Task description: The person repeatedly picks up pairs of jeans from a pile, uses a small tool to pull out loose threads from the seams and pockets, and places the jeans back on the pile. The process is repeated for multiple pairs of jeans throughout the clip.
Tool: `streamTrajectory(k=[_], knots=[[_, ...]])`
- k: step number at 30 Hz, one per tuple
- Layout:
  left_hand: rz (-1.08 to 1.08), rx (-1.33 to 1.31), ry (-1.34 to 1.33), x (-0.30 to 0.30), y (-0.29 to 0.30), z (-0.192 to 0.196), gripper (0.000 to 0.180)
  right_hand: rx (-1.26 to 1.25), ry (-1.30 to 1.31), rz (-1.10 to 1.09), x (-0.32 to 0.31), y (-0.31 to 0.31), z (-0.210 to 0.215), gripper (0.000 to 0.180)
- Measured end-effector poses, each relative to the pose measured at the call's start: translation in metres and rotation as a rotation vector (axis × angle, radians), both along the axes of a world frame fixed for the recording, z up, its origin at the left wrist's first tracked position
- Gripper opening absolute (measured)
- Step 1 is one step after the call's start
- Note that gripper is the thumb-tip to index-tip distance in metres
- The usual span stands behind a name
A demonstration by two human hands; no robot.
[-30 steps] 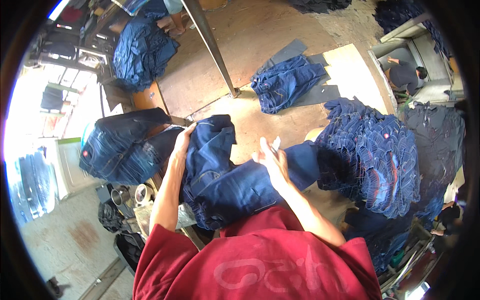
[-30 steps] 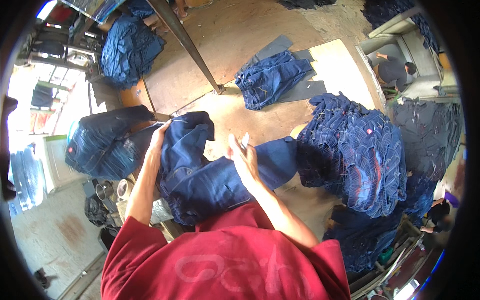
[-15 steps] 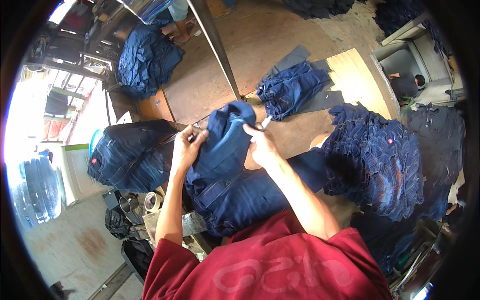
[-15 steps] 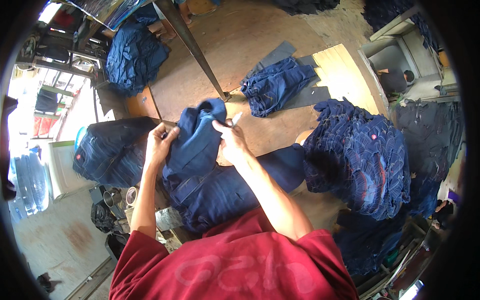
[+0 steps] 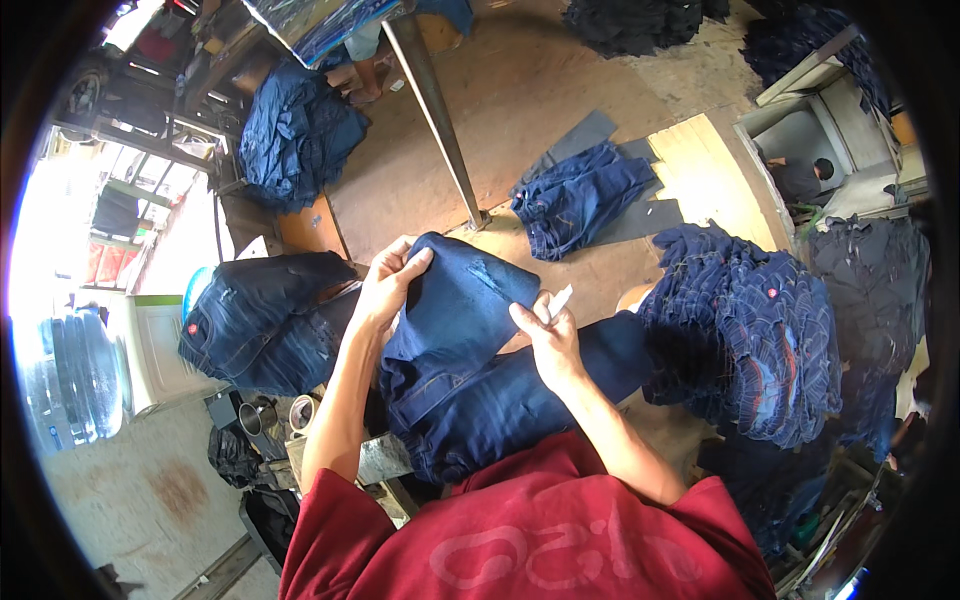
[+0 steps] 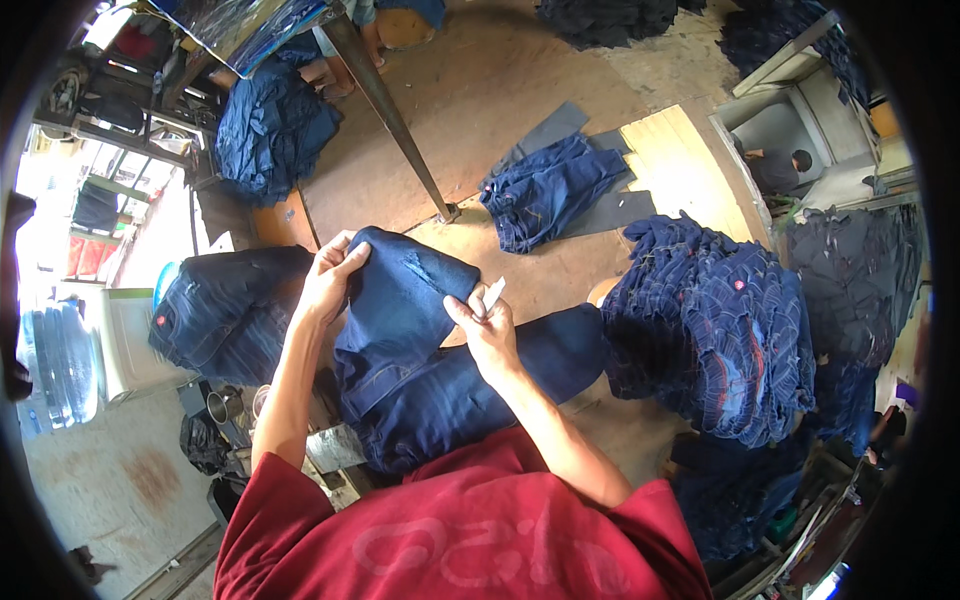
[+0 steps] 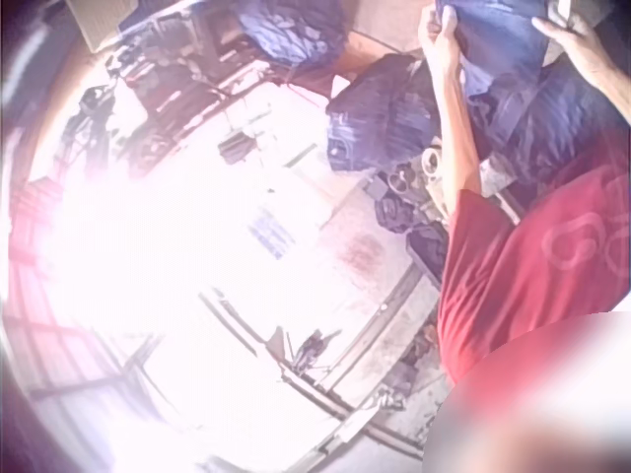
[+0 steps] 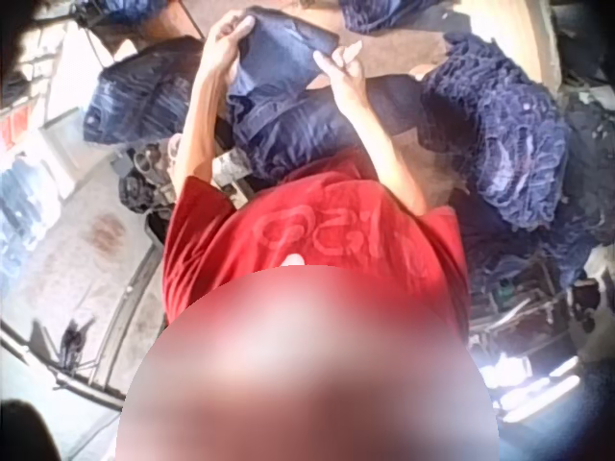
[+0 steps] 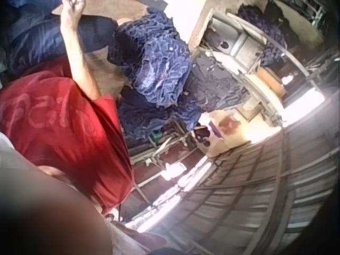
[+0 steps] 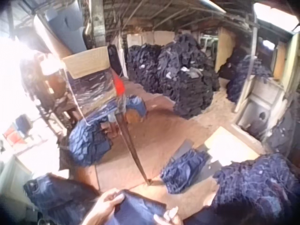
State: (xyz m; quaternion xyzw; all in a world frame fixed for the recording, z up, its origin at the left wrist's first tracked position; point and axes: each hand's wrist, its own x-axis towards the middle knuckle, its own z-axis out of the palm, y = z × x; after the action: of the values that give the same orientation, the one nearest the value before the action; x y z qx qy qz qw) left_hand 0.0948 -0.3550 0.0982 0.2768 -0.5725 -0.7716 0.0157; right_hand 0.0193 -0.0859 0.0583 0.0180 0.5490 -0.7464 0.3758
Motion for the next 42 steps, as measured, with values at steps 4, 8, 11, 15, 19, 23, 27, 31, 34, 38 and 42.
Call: streamTrajectory(k=[4, 8, 11, 15, 19, 23, 27, 31, 34, 38, 42], knots=[[0.062, 0.111, 0.181, 0.002, 0.000, -0.006, 0.009, 0.018, 0.067, -0.075, 0.004, -0.004, 0.015, 0.057], [0.057, 0.088, 0.190, 0.005, -0.004, -0.005, 0.008, 0.110, 0.105, -0.075, 0.002, -0.004, 0.016, 0.058], [0.085, 0.065, 0.160, 0.002, -0.004, -0.004, 0.012, 0.112, 0.118, -0.064, -0.006, -0.003, 0.008, 0.056], [0.121, -0.106, 0.050, -0.008, -0.003, -0.008, 0.015, 0.168, 0.211, 0.030, -0.021, 0.010, -0.007, 0.052], [0.101, -0.026, 0.083, -0.011, -0.003, -0.017, 0.016, 0.435, 0.318, 0.202, -0.024, 0.047, -0.010, 0.055], [0.083, -0.011, 0.154, -0.011, -0.011, -0.041, 0.017, 0.644, 0.516, 0.400, -0.009, 0.101, -0.012, 0.058], [0.136, -0.120, -0.031, -0.025, -0.014, -0.066, 0.016, 0.749, 0.580, 0.458, 0.029, 0.134, -0.021, 0.050], [0.113, -1.382, -0.193, -0.011, 0.037, -0.054, 0.036, 0.723, 0.684, 0.467, 0.063, 0.146, -0.026, 0.025], [-0.148, -1.317, 0.113, 0.055, 0.133, -0.033, 0.014, 0.611, 0.932, 0.485, 0.074, 0.148, -0.029, 0.014], [-0.322, -1.310, -0.014, 0.138, 0.237, -0.047, 0.024, 0.511, 0.716, 0.562, 0.076, 0.142, -0.036, 0.020], [-0.152, -1.285, -0.112, 0.167, 0.261, -0.080, 0.023, 0.472, 0.654, 0.722, 0.067, 0.134, -0.046, 0.023]])
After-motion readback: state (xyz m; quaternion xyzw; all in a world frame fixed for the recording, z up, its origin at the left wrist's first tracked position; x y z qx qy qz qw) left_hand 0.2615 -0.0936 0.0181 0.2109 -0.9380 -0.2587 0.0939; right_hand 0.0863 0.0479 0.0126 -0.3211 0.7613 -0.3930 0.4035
